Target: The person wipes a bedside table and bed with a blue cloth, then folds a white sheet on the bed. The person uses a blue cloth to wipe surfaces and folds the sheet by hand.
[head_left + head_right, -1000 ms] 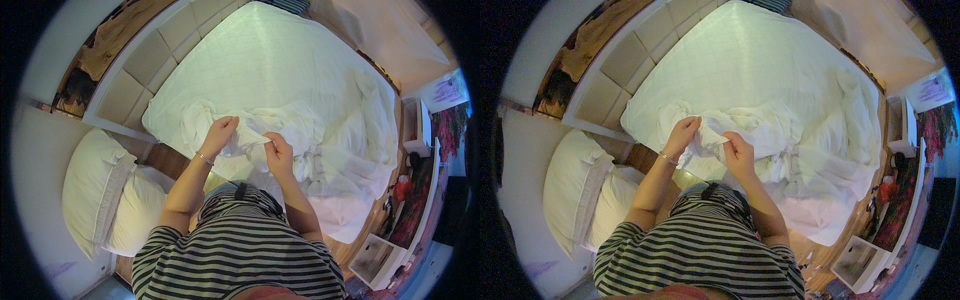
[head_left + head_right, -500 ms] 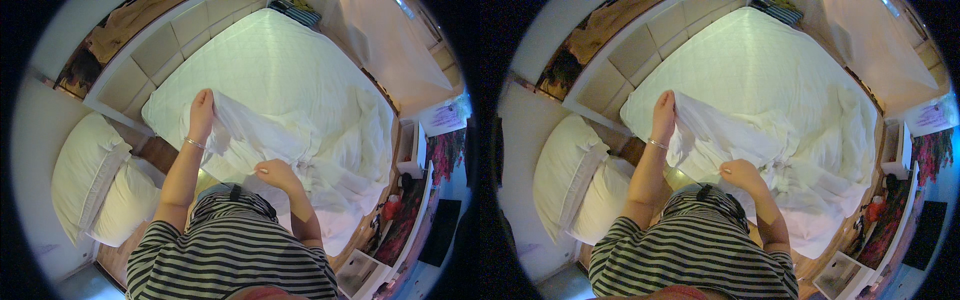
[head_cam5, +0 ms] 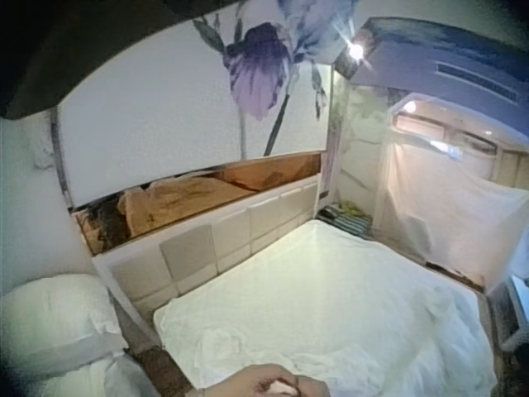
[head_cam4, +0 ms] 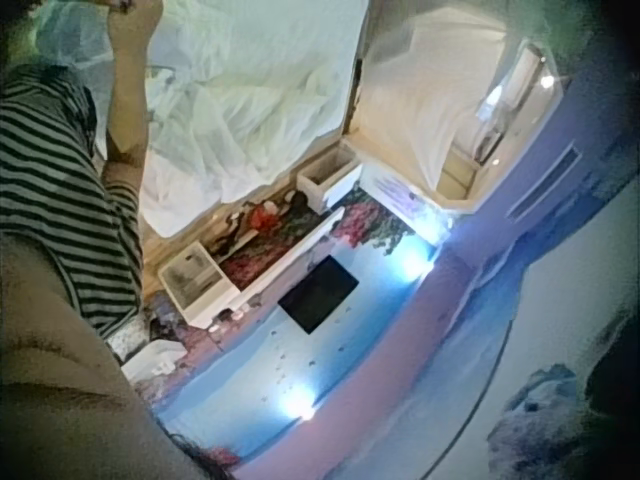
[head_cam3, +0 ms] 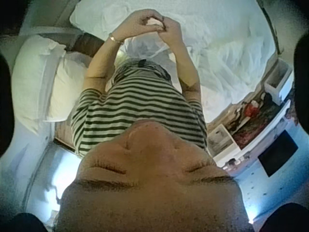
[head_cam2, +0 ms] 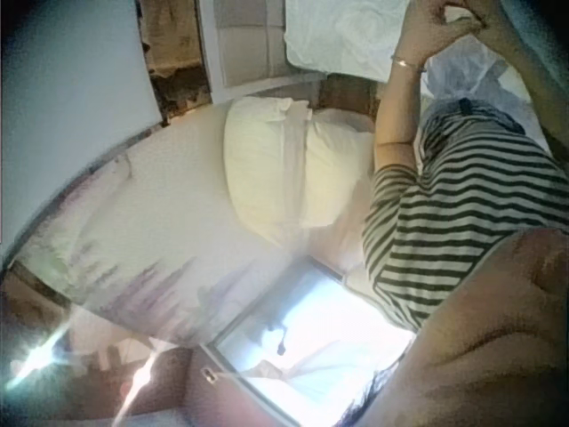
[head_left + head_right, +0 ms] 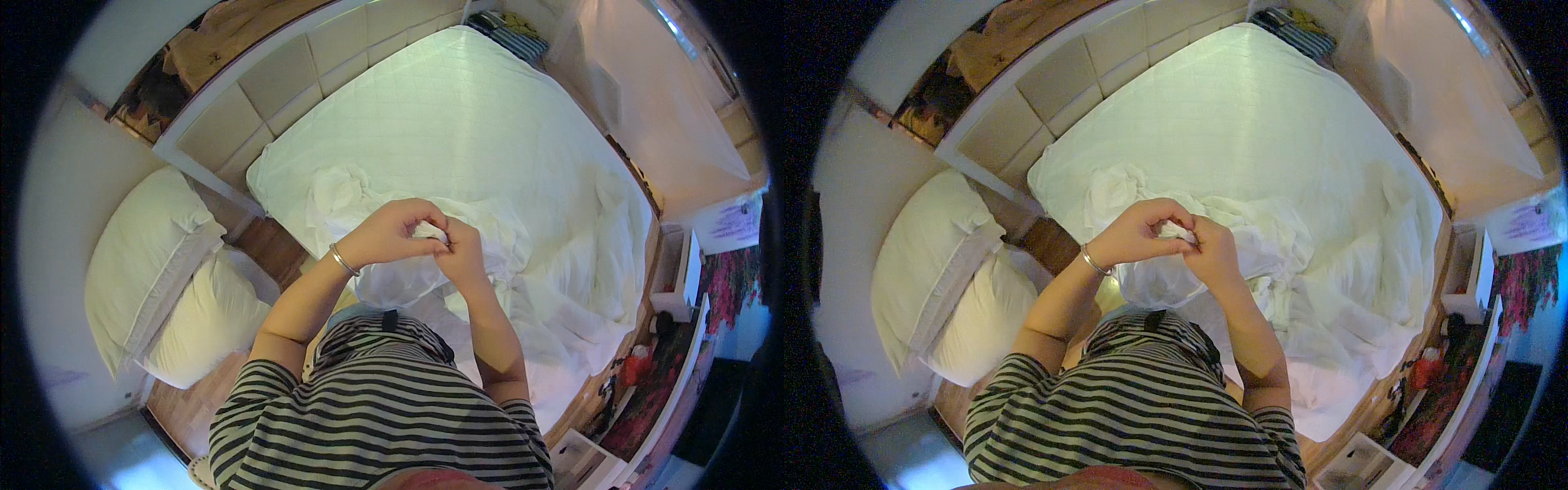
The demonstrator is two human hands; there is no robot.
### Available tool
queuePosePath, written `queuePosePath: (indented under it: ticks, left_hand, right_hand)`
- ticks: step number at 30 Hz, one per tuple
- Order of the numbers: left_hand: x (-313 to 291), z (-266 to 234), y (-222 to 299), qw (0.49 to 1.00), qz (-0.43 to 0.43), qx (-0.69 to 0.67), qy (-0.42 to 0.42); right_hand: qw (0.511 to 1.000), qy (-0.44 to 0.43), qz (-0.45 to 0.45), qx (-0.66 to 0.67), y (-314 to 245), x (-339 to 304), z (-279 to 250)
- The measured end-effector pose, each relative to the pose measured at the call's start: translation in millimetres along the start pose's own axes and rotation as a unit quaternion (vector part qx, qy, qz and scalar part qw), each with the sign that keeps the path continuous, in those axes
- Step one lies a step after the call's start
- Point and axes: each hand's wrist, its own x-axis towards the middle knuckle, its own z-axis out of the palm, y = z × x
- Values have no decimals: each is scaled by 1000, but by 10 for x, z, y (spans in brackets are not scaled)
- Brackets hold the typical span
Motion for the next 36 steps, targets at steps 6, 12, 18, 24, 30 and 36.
queuePosePath:
  ticks: [6,12,18,24,30,36]
  left_hand:
    - [-518,-203,-812,924,-265,209,181]
    - [-1485,-563,-1870,816,-324,268,396]
    - [-1109,-1235,-1142,772,-229,73,588]
    - [-218,-776,102,927,-98,161,324]
    - [18,-170,292,968,-187,148,84]
    - [-257,-96,-215,949,-216,226,50]
  right_hand:
    - [982,119,94,113,12,34,-134]
    - [921,262,125,259,-5,199,-512]
    - [935,264,139,192,236,247,-580]
    - [993,-83,77,23,141,162,-76]
    - [987,-6,105,125,100,62,335]
    - [984,60,80,148,7,141,4]
